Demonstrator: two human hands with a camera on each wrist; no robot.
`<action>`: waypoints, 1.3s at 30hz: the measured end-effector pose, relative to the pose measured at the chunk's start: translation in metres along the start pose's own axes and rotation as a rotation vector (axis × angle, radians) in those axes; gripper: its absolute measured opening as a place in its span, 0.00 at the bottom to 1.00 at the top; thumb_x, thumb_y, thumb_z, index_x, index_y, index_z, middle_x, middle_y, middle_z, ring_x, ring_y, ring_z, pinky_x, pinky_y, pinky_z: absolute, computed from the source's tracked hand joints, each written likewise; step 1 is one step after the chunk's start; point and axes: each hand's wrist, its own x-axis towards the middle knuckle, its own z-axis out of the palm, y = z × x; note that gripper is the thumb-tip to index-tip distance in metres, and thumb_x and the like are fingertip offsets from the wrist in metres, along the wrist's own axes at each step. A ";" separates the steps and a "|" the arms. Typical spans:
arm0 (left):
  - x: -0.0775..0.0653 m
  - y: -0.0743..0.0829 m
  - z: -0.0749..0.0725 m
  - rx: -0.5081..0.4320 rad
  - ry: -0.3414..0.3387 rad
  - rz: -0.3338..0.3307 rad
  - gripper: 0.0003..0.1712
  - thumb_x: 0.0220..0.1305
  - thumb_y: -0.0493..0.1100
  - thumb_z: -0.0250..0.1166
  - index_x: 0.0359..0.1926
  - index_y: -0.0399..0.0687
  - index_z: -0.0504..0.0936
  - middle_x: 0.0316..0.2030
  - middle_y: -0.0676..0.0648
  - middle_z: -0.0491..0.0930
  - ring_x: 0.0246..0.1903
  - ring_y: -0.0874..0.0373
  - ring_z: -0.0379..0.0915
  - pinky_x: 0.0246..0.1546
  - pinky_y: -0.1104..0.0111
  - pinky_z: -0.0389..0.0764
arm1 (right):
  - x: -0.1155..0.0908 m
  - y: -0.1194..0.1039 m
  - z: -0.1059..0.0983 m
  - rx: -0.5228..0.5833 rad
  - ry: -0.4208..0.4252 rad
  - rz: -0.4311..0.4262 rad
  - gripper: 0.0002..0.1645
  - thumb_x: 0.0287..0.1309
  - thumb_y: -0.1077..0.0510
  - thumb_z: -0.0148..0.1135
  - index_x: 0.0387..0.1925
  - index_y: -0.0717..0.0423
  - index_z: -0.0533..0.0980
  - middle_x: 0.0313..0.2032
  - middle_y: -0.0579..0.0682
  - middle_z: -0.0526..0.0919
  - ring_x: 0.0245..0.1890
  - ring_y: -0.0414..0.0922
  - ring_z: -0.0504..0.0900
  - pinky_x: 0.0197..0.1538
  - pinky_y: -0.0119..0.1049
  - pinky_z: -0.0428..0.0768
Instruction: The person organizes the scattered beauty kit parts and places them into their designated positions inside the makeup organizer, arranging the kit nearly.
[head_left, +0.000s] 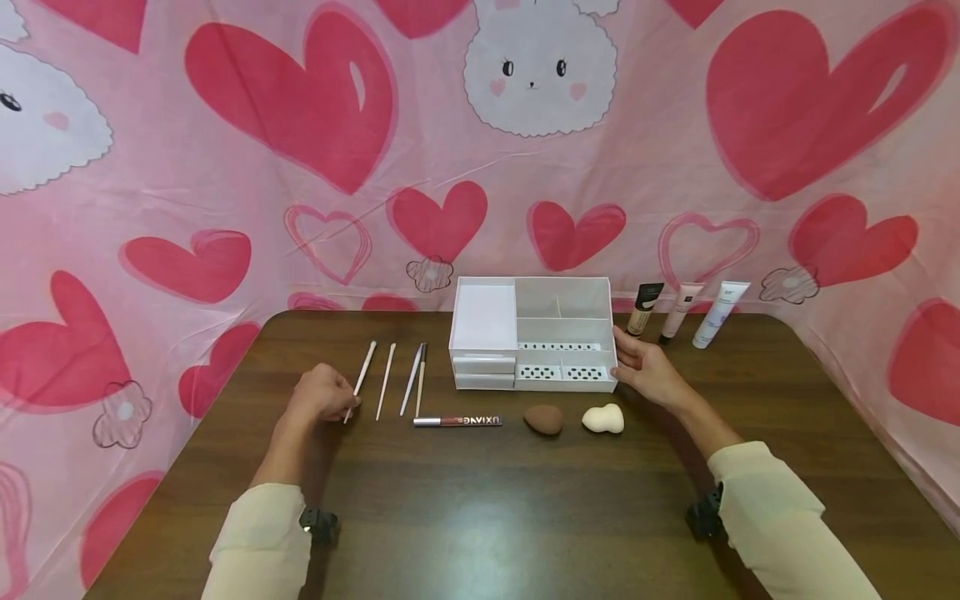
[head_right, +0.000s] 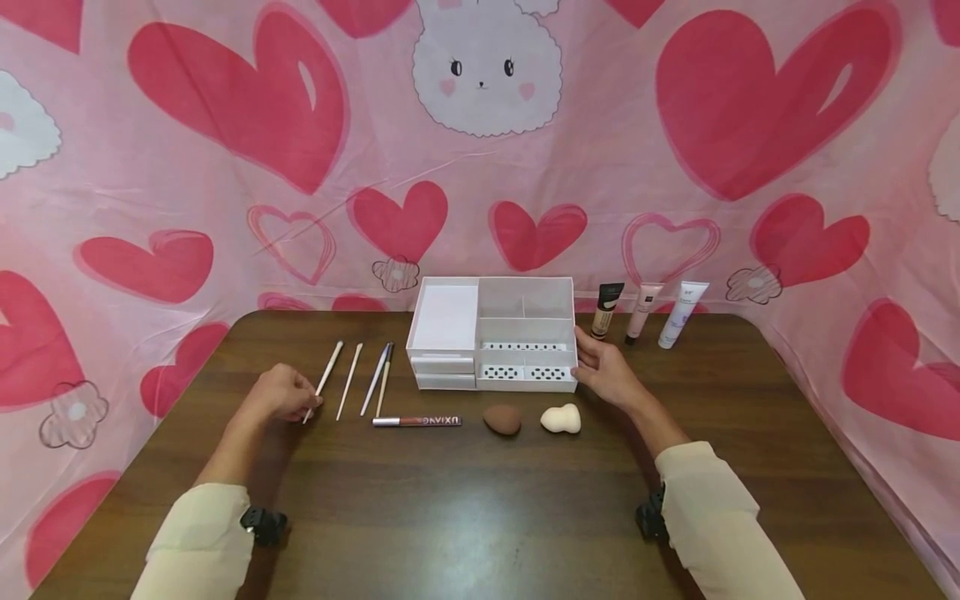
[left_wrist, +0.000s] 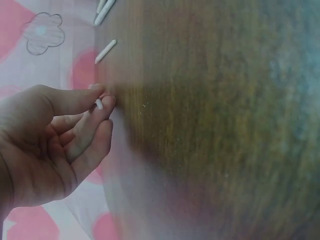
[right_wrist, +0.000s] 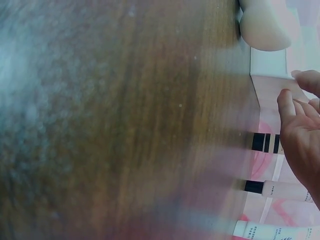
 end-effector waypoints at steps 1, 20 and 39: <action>0.000 0.000 0.000 -0.008 -0.004 -0.003 0.09 0.58 0.39 0.69 0.27 0.35 0.88 0.11 0.56 0.80 0.14 0.67 0.74 0.21 0.74 0.80 | 0.000 0.000 0.000 -0.002 0.001 0.001 0.45 0.60 0.80 0.54 0.75 0.78 0.45 0.74 0.78 0.49 0.71 0.71 0.56 0.57 0.20 0.75; 0.001 0.007 0.000 -0.197 -0.034 0.000 0.10 0.62 0.34 0.67 0.36 0.26 0.87 0.22 0.46 0.87 0.21 0.65 0.78 0.24 0.71 0.84 | -0.002 0.002 0.001 0.023 -0.001 0.004 0.45 0.62 0.80 0.52 0.75 0.78 0.43 0.74 0.78 0.47 0.71 0.72 0.54 0.57 0.19 0.75; 0.004 0.024 -0.002 -0.405 -0.137 0.098 0.23 0.68 0.31 0.61 0.59 0.16 0.72 0.45 0.27 0.86 0.30 0.61 0.85 0.36 0.63 0.89 | 0.000 0.000 0.000 0.003 -0.004 0.014 0.44 0.63 0.79 0.52 0.75 0.77 0.44 0.75 0.76 0.48 0.72 0.71 0.55 0.59 0.23 0.74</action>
